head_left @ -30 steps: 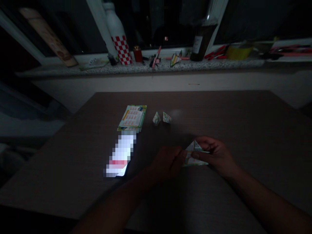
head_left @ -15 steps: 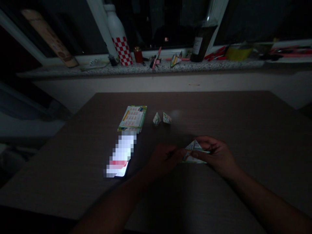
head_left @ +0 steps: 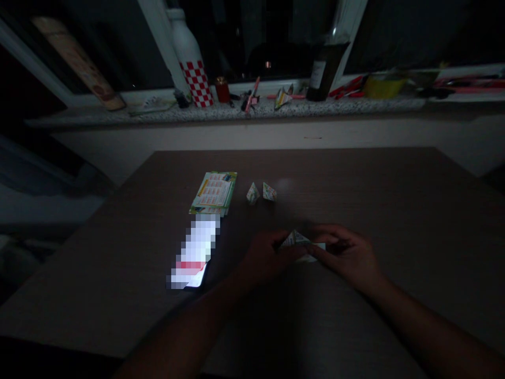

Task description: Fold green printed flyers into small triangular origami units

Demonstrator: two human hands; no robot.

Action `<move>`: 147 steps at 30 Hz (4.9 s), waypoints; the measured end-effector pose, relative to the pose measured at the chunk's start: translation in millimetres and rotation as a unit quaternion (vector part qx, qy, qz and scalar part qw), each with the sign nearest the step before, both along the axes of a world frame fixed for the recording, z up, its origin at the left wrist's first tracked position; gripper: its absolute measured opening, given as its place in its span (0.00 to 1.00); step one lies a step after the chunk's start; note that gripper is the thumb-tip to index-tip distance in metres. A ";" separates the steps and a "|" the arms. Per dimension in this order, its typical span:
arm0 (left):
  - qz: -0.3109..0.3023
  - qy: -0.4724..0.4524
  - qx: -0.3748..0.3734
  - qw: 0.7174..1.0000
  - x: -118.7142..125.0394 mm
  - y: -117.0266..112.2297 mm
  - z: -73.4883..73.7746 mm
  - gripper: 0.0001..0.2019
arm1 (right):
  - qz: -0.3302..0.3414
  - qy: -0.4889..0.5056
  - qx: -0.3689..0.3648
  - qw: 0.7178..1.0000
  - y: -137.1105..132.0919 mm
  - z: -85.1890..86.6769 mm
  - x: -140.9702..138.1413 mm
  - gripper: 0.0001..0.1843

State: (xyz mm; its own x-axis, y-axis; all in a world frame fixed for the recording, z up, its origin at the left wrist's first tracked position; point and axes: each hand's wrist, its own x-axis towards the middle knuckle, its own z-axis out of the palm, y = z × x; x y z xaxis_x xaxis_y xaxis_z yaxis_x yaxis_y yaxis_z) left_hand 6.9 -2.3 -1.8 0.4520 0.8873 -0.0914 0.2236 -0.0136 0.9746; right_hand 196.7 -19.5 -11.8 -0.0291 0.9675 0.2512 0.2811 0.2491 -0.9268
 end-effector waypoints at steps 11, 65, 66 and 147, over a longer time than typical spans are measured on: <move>0.080 -0.036 -0.066 0.994 -2.5 3.1 -6.7 0.16 | 0.024 -0.109 0.209 0.972 1.2 5.7 6.7 0.09; -0.019 -0.096 -0.063 0.993 4.2 -0.3 -10.5 0.23 | 0.160 -0.054 0.122 0.978 3.4 -1.0 8.4 0.07; -0.018 -0.061 -0.014 0.998 2.8 -0.2 -9.7 0.22 | 0.155 -0.056 0.104 0.981 2.9 -1.2 9.2 0.06; -0.180 0.280 0.354 0.874 -5.3 -1.5 -4.8 0.19 | 0.113 -0.274 0.111 0.949 11.3 -2.6 21.8 0.11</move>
State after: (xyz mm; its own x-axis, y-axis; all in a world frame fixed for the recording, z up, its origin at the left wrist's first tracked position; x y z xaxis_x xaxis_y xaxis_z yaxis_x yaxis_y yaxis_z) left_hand 1.6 -3.8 -6.6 0.7747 0.6195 0.1269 0.5190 -0.7375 0.4321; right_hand 218.5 -8.1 -14.3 -0.4150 0.8457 0.3355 0.6212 0.5328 -0.5747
